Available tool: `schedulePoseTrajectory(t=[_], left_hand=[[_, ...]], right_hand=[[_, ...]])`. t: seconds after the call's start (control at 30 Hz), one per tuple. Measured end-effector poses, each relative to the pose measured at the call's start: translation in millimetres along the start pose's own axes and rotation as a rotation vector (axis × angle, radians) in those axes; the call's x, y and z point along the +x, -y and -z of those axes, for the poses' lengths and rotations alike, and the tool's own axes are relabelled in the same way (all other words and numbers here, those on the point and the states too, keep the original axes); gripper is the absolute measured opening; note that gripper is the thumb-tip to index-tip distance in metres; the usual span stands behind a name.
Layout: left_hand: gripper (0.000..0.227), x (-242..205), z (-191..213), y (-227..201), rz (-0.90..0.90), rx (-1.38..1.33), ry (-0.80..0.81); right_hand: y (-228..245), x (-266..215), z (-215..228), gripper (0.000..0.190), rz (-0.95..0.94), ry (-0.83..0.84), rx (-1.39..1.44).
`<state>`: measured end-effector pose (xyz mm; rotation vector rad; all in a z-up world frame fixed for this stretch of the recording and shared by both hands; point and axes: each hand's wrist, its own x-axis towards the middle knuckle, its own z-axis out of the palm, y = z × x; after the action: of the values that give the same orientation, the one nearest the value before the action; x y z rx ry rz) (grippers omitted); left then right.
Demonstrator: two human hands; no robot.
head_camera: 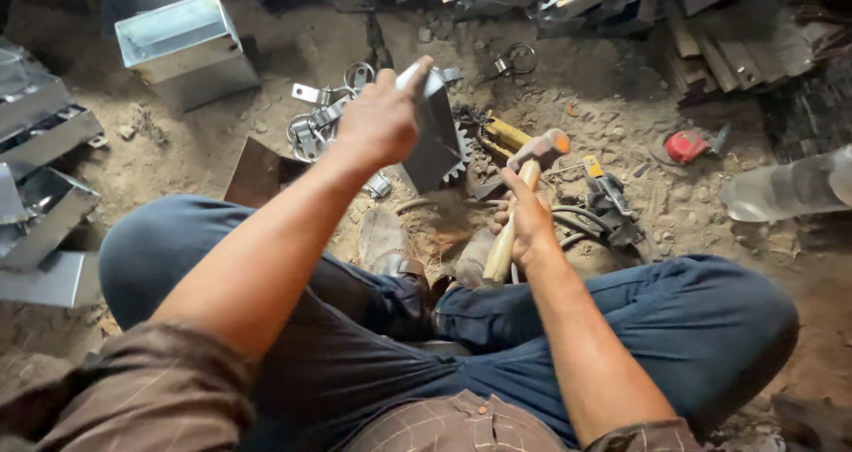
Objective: The person sits on the floor and assembles a rectangular metal box by hammering its edges into shape. They then weld the box to a gear using a handheld welding tool, producing sparks. The person continues to hammer and weld the box repeatedly.
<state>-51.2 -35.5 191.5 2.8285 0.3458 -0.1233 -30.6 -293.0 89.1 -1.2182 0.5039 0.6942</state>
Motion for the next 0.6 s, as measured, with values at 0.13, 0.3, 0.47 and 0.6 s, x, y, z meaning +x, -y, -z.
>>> schedulePoseTrajectory(t=[0.13, 0.3, 0.47, 0.6], left_hand=[[0.073, -2.9, -36.4, -4.5, -0.106, 0.180, -0.140], [0.077, 0.3, -53.7, -3.9, -0.225, 0.187, -0.170], [0.076, 17.7, -31.4, -18.1, -0.093, 0.125, 0.171], [0.078, 11.8, -23.7, -20.3, -0.039, 0.044, 0.204]], right_hand=[[-7.3, 5.7, 7.2, 0.039, 0.007, -0.041, -0.142], [-21.3, 9.0, 10.1, 0.049, -0.042, -0.033, -0.378], [-51.0, 7.8, 6.0, 0.050, -0.135, 0.057, -0.606], [-74.1, 17.2, 10.1, 0.070, 0.247, 0.120, -1.288]])
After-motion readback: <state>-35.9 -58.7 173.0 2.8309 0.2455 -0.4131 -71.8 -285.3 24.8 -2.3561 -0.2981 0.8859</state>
